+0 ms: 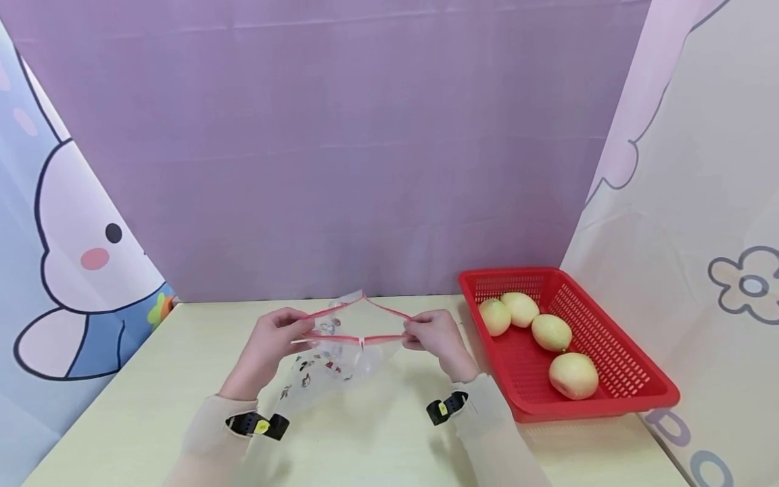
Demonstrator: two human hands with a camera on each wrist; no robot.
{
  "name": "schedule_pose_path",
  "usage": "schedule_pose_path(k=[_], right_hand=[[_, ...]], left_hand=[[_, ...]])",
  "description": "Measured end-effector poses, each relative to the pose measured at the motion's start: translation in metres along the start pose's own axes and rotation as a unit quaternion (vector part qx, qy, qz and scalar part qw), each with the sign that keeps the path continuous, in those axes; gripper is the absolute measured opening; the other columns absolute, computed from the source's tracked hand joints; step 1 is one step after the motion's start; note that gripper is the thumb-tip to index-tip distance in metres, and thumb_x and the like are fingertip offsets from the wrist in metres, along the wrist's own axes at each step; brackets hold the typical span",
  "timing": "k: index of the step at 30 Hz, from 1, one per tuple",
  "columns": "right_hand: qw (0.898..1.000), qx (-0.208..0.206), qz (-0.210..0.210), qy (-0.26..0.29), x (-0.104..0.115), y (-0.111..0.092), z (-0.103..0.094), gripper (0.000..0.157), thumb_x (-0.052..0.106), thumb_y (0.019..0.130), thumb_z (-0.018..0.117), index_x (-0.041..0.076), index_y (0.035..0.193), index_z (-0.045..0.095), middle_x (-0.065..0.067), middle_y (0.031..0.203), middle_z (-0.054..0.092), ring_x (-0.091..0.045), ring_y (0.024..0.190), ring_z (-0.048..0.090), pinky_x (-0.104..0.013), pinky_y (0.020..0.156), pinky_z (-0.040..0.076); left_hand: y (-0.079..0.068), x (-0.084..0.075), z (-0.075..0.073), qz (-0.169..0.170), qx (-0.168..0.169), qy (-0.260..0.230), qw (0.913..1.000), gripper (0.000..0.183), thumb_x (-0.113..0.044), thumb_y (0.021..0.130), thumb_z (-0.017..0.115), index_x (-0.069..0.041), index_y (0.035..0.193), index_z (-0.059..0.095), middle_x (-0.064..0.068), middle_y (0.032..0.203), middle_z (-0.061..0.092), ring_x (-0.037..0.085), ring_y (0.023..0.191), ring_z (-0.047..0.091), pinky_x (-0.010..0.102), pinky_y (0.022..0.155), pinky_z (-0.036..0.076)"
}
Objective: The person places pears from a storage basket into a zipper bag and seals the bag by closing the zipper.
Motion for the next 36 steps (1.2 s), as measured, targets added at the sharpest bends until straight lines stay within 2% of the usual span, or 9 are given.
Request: schedule_pose_path(k=[4,8,13,18,22,25,30,32,36], right_hand=[[1.0,0.015,-0.018,-0.01,0.01,-0.003,-0.001,0.027,0.01,0.095,0.071,-0.01,0.112,0.068,-0.017,0.09,0.072,-0.023,0.076,0.073,-0.037,0.077,0.062],[0.999,0.02,-0.029,-0.02,0.021,-0.003,-0.002,0.026,0.011,0.095,0.071,-0.009,0.111,0.068,-0.017,0.092,0.072,-0.023,0.078,0.073,-0.038,0.078,0.062],[0.998,0.027,-0.042,-0.029,0.045,-0.001,0.001,0.028,0.011,0.096,0.07,-0.011,0.114,0.067,-0.018,0.094,0.072,-0.02,0.076,0.072,-0.038,0.078,0.062],[0.997,0.014,-0.064,-0.028,0.075,-0.004,-0.002,0.025,0.01,0.097,0.066,-0.012,0.11,0.068,-0.016,0.088,0.072,-0.018,0.072,0.071,-0.036,0.075,0.063],[0.997,-0.008,-0.069,-0.019,0.089,-0.006,-0.011,0.026,0.011,0.095,0.066,-0.011,0.108,0.07,-0.013,0.086,0.072,-0.016,0.069,0.071,-0.034,0.074,0.062],[0.997,-0.019,-0.068,-0.01,0.095,-0.01,-0.019,0.03,0.012,0.095,0.066,-0.011,0.113,0.069,-0.014,0.095,0.071,-0.017,0.072,0.072,-0.035,0.076,0.062],[0.997,-0.035,-0.06,-0.038,0.091,-0.01,-0.033,0.03,0.015,0.097,0.065,-0.009,0.114,0.07,-0.018,0.102,0.069,-0.02,0.077,0.074,-0.036,0.08,0.062],[0.996,-0.039,-0.059,-0.052,0.089,-0.009,-0.036,0.029,0.016,0.097,0.066,-0.008,0.113,0.071,-0.018,0.1,0.07,-0.02,0.076,0.075,-0.036,0.079,0.062],[0.997,-0.029,-0.064,-0.042,0.09,-0.01,-0.035,0.029,0.014,0.097,0.066,-0.011,0.113,0.069,-0.016,0.095,0.07,-0.019,0.074,0.074,-0.035,0.078,0.062]], left_hand=[[0.005,0.006,0.01,-0.005,0.022,-0.049,0.9985,0.022,-0.009,0.098,0.067,0.008,0.112,0.065,0.016,0.1,0.064,0.019,0.082,0.068,0.034,0.077,0.062],[0.01,0.008,0.02,-0.011,0.028,-0.087,0.9958,0.026,-0.012,0.1,0.065,0.011,0.111,0.063,0.016,0.1,0.064,0.018,0.081,0.068,0.03,0.077,0.062],[0.014,0.0,0.029,-0.014,0.027,-0.136,0.9902,0.026,-0.012,0.101,0.062,0.012,0.11,0.06,0.016,0.102,0.061,0.017,0.08,0.069,0.028,0.076,0.061],[0.017,-0.015,0.033,0.0,0.022,-0.181,0.9832,0.022,-0.011,0.102,0.061,0.011,0.105,0.058,0.013,0.099,0.059,0.016,0.077,0.067,0.028,0.073,0.061],[0.017,-0.024,0.031,0.003,0.018,-0.189,0.9819,0.021,-0.012,0.101,0.062,0.008,0.104,0.059,0.01,0.096,0.059,0.016,0.076,0.067,0.028,0.073,0.061],[0.018,-0.024,0.025,-0.003,0.014,-0.199,0.9799,0.021,-0.011,0.101,0.062,0.008,0.107,0.058,0.011,0.1,0.058,0.016,0.076,0.068,0.028,0.074,0.061],[0.016,-0.027,0.01,-0.008,0.013,-0.201,0.9795,0.026,-0.01,0.101,0.063,0.01,0.116,0.058,0.017,0.112,0.057,0.014,0.072,0.069,0.029,0.078,0.061],[0.015,-0.031,0.007,-0.006,0.017,-0.193,0.9811,0.028,-0.01,0.101,0.063,0.012,0.118,0.058,0.017,0.111,0.057,0.013,0.07,0.069,0.029,0.08,0.061],[0.015,-0.037,0.008,-0.004,0.025,-0.192,0.9811,0.029,-0.011,0.1,0.064,0.012,0.116,0.058,0.013,0.104,0.058,0.014,0.068,0.067,0.03,0.08,0.061]])
Point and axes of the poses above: each hand's wrist, its own y-axis towards the middle knuckle, its own z-axis out of the palm, x = y × z, the point moved 5 cm from there along y, towards the middle knuckle
